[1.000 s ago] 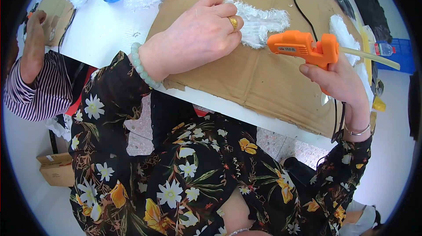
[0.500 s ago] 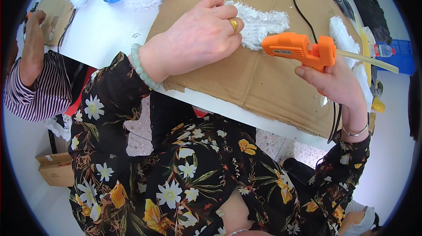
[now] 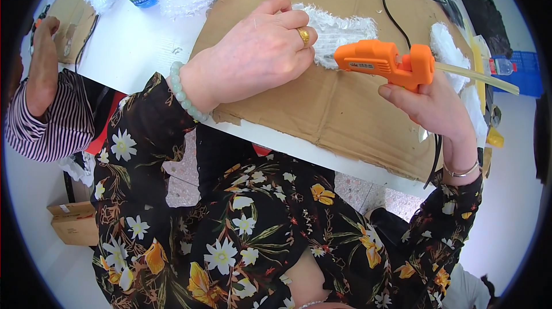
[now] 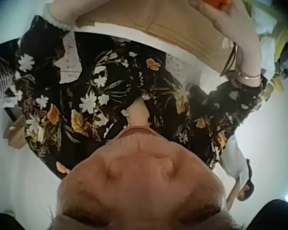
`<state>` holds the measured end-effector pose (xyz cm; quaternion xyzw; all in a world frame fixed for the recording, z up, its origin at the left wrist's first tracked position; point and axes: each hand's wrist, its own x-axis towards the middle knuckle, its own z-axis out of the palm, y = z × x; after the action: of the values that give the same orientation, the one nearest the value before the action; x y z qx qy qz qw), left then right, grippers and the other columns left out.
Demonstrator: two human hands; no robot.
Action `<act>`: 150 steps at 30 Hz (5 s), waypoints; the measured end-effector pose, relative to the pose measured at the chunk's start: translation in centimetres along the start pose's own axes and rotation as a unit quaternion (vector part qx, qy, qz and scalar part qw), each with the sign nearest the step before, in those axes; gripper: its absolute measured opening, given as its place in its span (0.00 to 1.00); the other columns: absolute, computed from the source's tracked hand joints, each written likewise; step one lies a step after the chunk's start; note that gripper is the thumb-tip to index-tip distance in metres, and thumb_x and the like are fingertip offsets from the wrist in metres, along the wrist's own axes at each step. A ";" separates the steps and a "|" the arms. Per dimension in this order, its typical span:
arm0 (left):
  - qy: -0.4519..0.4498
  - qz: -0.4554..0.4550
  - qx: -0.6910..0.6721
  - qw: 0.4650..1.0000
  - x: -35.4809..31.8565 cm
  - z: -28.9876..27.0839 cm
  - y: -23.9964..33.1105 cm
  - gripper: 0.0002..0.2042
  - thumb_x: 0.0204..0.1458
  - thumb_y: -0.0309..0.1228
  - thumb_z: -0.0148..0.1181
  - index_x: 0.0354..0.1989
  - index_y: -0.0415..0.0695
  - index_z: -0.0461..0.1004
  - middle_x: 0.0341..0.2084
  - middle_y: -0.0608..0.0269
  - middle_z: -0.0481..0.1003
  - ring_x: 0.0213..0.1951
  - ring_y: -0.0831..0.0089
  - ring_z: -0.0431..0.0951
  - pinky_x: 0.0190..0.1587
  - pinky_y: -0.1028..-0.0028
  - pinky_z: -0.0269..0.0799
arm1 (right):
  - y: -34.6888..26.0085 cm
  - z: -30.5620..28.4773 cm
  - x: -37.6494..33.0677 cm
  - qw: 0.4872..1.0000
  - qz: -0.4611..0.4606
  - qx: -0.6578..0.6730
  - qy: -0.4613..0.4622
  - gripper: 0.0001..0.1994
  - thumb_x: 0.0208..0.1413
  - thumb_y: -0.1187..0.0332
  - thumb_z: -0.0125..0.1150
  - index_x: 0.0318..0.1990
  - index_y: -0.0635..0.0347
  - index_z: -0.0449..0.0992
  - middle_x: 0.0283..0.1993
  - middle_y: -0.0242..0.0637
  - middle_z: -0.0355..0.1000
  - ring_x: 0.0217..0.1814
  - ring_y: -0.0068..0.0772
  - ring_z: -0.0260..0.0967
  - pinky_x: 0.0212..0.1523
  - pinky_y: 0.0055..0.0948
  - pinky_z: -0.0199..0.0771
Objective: Use a hot glue gun to attach stuffing material onto a white fabric cutout.
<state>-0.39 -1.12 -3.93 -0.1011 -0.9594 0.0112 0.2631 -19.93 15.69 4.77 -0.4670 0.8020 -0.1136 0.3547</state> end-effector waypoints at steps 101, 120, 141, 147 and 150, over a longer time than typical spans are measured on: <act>-0.055 -0.124 -0.017 0.991 0.6 -2.1 2.4 0.11 0.32 0.27 0.69 0.26 0.45 0.73 0.35 0.65 0.71 0.44 0.64 0.70 0.50 0.62 0.62 | 4.9 4.9 5.1 0.845 -0.181 0.475 0.164 0.14 0.50 0.56 0.59 0.36 0.56 0.75 0.32 0.26 0.71 0.28 0.15 0.61 0.30 0.19 0.62; -0.150 -0.188 -0.179 0.954 1.3 0.3 -1.8 0.04 0.43 0.26 0.61 0.27 0.43 0.72 0.42 0.62 0.72 0.38 0.61 0.73 0.48 0.63 0.62 | 5.5 5.5 5.9 0.854 -0.189 0.461 0.147 0.14 0.50 0.56 0.59 0.36 0.57 0.75 0.30 0.26 0.69 0.27 0.16 0.61 0.28 0.18 0.62; 0.025 -0.170 -0.022 0.985 -2.5 -1.7 -2.5 0.12 0.38 0.25 0.65 0.34 0.46 0.74 0.41 0.63 0.72 0.46 0.61 0.71 0.47 0.66 0.66 | 5.3 5.2 6.1 0.838 -0.192 0.493 0.135 0.14 0.50 0.58 0.60 0.38 0.57 0.68 0.33 0.31 0.73 0.24 0.16 0.63 0.26 0.17 0.64; -0.017 -0.063 0.076 0.995 -1.5 -1.4 -1.5 0.11 0.35 0.24 0.64 0.30 0.46 0.73 0.41 0.65 0.71 0.50 0.60 0.69 0.52 0.60 0.61 | 5.4 4.6 5.8 0.841 -0.192 0.485 0.142 0.14 0.50 0.58 0.60 0.38 0.57 0.69 0.34 0.31 0.73 0.24 0.16 0.63 0.26 0.17 0.64; -0.021 -0.043 0.062 0.997 -1.2 -1.3 -1.3 0.09 0.36 0.23 0.63 0.28 0.46 0.72 0.40 0.65 0.72 0.49 0.61 0.69 0.52 0.59 0.61 | 5.8 4.6 6.2 0.848 -0.191 0.479 0.123 0.14 0.50 0.58 0.60 0.38 0.56 0.69 0.34 0.31 0.73 0.24 0.16 0.63 0.26 0.17 0.64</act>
<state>1.06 -2.66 -3.30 -0.0432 -0.9656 0.0620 0.2486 -22.64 14.36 -4.45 -0.3648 0.5803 -0.6057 0.4041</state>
